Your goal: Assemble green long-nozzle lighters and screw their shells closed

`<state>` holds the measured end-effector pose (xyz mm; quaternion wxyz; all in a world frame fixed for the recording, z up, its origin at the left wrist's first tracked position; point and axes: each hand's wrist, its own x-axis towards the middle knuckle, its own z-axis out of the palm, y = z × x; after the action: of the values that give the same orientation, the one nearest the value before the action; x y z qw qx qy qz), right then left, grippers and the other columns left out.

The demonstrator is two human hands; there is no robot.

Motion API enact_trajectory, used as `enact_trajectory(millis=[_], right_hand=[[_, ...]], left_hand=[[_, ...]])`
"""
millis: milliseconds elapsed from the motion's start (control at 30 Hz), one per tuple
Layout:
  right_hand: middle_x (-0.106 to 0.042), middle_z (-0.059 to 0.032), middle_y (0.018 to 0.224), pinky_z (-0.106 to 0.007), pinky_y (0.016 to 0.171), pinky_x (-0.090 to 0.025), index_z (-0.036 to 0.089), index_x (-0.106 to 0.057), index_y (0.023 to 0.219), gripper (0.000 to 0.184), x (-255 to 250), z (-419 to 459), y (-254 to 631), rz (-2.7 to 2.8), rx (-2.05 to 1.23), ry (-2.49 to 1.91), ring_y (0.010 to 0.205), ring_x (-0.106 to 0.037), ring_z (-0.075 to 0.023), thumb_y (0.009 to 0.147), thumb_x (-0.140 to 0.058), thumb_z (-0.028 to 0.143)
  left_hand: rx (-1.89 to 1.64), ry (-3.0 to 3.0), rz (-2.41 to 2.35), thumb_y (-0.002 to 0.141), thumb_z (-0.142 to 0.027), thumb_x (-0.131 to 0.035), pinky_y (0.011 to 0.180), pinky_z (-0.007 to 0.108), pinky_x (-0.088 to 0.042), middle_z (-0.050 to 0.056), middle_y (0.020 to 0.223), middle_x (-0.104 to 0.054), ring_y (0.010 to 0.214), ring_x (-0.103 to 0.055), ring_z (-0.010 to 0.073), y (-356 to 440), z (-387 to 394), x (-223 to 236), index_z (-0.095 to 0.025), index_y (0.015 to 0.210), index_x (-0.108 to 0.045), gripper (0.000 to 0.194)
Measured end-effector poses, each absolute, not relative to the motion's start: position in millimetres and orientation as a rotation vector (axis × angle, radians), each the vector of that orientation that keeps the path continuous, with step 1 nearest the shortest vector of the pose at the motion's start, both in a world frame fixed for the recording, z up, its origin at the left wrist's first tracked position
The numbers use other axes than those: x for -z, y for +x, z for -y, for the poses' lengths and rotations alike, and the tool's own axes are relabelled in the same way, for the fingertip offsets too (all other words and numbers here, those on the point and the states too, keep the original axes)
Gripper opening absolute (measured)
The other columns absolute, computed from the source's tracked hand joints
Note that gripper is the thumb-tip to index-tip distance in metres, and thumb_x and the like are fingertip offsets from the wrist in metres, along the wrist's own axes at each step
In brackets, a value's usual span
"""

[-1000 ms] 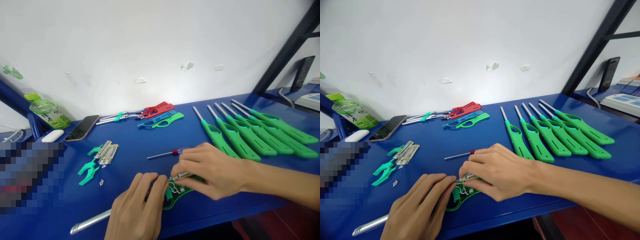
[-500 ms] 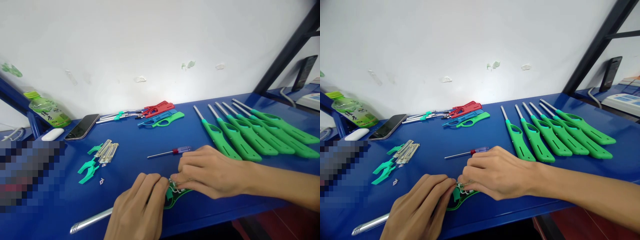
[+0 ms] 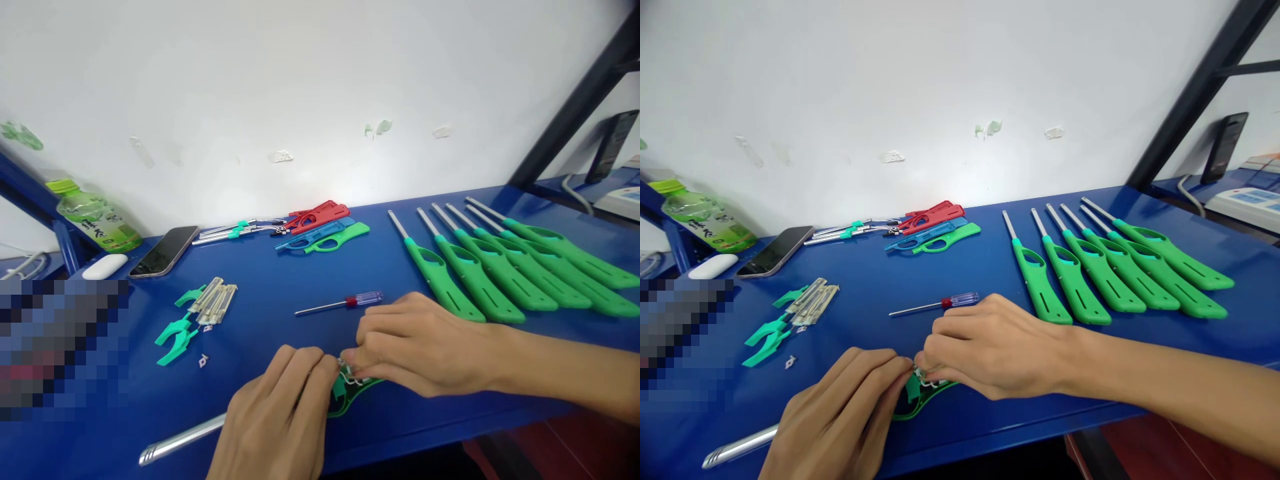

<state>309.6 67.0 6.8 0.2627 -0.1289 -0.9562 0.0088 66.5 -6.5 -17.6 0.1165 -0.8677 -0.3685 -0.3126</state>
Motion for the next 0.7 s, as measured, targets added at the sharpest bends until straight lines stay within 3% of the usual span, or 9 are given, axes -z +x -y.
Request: enact_trajectory(millis=[200,400,700], right_hand=[[-0.072,0.0031,0.083,-0.027,0.056,-0.036,0.020,-0.067,0.105,0.024,-9.4,-66.5,310.3,2.568,-0.082,-0.407,0.070,-0.060,-0.0101,0.114,-0.050,0.034],[-0.078,0.0017,0.093,-0.029,0.059,-0.037,0.021,-0.068,0.108,0.023,-12.8,-68.3,310.3,2.543,-0.064,-0.509,0.076,-0.061,-0.0135,0.112,-0.055,0.039],[-0.076,0.0007,0.095,-0.029,0.061,-0.039,0.020,-0.072,0.105,0.027,-11.1,-69.9,312.5,2.576,-0.012,-0.518,0.079,-0.061,-0.0153,0.111,-0.055,0.040]], left_hand=[[0.897,-2.511,1.097,0.102,-0.006,-0.053,0.068,0.031,-0.056,0.005,0.098,-0.075,0.082,-0.066,0.0190,66.0,6.8,14.9,-0.015,0.111,-0.071,0.022],[0.817,-2.434,1.252,0.103,-0.022,-0.063,0.072,0.032,-0.060,0.008,0.114,-0.075,0.098,-0.067,0.0227,50.9,16.0,8.8,-0.016,0.133,-0.066,0.030],[0.752,-2.501,1.239,0.103,-0.038,-0.067,0.074,0.037,-0.066,0.012,0.111,-0.073,0.096,-0.068,0.0255,49.6,20.3,18.0,-0.015,0.131,-0.066,0.036]])
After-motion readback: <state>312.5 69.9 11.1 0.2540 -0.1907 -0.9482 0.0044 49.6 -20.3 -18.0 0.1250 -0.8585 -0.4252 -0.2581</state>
